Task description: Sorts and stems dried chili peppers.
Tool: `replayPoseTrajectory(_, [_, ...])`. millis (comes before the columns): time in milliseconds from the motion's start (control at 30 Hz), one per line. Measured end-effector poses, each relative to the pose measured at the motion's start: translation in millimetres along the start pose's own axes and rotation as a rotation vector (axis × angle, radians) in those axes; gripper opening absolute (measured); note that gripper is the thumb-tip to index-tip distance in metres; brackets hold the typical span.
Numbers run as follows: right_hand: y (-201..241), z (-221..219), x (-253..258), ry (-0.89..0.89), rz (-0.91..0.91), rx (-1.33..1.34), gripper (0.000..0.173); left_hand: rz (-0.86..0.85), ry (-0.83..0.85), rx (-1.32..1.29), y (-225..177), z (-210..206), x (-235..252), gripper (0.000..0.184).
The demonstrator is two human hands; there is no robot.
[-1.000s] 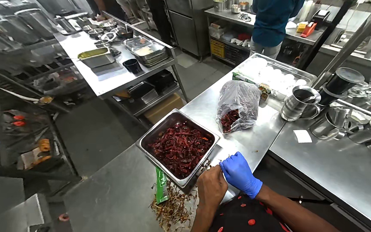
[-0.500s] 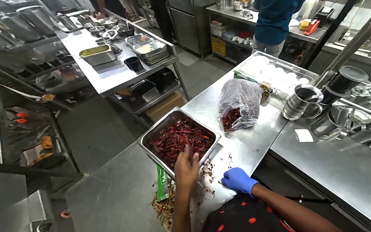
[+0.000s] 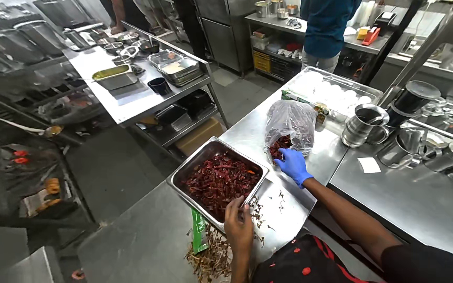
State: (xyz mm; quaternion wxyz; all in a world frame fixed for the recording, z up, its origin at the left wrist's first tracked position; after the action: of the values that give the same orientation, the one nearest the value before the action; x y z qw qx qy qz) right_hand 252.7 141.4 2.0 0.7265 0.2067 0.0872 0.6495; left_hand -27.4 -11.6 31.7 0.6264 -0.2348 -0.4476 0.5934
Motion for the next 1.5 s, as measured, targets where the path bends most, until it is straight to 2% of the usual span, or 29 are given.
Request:
replayPoseTrajectory(67, [-2,-18,23,0.053,0.000,-0.077,0.050,-0.021,0.001,-0.059,-7,-12,-7,0.029])
replayPoseTrajectory(133, [-7,-32,37,-0.001,0.028,-0.010,0.030,-0.087,0.015,-0.078,-22,-21,-11,0.028])
replayPoseTrajectory(200, [-14,-25,37,-0.145,-0.008,0.240,0.025,-0.162,0.033,-0.089,-37,-21,-12,0.027])
replayPoseTrajectory(267, [-9,-2,24,-0.200,-0.080,0.579,0.027,-0.194,0.035,-0.124,-47,-15,-10,0.026])
replayPoseTrajectory(333, [13,19,-2,-0.137,-0.068,0.876,0.027,-0.165,0.038,-0.171,-50,-11,-8,0.025])
replayPoseTrajectory(400, [46,33,-38,0.052,0.033,1.018,0.026,-0.100,0.062,-0.227,-52,-11,-2,0.030])
replayPoseTrajectory(467, [75,39,-81,0.253,0.163,0.958,0.024,-0.013,0.136,-0.299,-54,-19,5,0.038])
replayPoseTrajectory(533, [96,39,-117,0.368,0.293,0.867,0.019,0.097,0.192,-0.396,-52,-30,9,0.034])
replayPoseTrajectory(567, [102,38,-126,0.358,0.356,0.830,0.017,0.136,0.186,-0.445,-50,-34,10,0.025])
replayPoseTrajectory(633, [104,36,-135,0.327,0.421,0.730,0.020,0.161,0.192,-0.468,-47,-38,10,0.019])
replayPoseTrajectory(700, [94,39,-137,0.316,0.430,0.589,0.024,0.133,0.165,-0.442,-50,-35,7,0.020])
replayPoseTrajectory(800, [77,63,-136,0.131,0.431,0.427,0.027,0.055,0.187,-0.285,-54,-30,3,0.021])
replayPoseTrajectory(900, [83,87,-136,0.066,0.514,0.422,0.024,-0.033,0.290,-0.159,-63,-34,-2,0.024])
replayPoseTrajectory(1033, [98,89,-141,0.028,0.644,0.465,0.030,-0.079,0.330,-0.036,-76,-38,-6,0.024])
replayPoseTrajectory(1100, [92,87,-137,0.070,0.522,0.654,0.037,-0.074,0.303,-0.072,-80,-35,-6,0.025])
replayPoseTrajectory(1233, [84,56,-144,0.452,0.053,1.164,0.043,-0.051,0.242,-0.158,-84,-29,-7,0.022])
replayPoseTrajectory(1300, [83,46,-146,0.484,-0.003,1.171,0.041,-0.060,0.223,-0.096,-82,-28,-5,0.022])
replayPoseTrajectory(1367, [81,44,-144,0.456,0.019,1.036,0.043,-0.096,0.229,-0.009,-82,-30,-5,0.025])
replayPoseTrajectory(1433, [79,43,-144,0.478,0.030,0.991,0.043,-0.104,0.299,0.000,-82,-35,-6,0.026])
replayPoseTrajectory(1500, [77,36,-146,0.536,-0.001,1.115,0.043,-0.077,0.412,-0.087,-81,-43,-4,0.024])
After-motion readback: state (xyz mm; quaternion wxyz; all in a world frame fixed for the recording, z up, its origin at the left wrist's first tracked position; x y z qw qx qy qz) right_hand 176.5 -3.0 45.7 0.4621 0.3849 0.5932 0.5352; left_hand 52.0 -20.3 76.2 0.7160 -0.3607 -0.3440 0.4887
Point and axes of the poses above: each hand's wrist, its own x-axis towards the middle knuckle, its own z-axis out of the back of the hand, y = z × x, the point moved 9 cm from there along x, towards the middle knuckle, and after that the axes turned 3 degrees about -z, right-handed, at the moved point
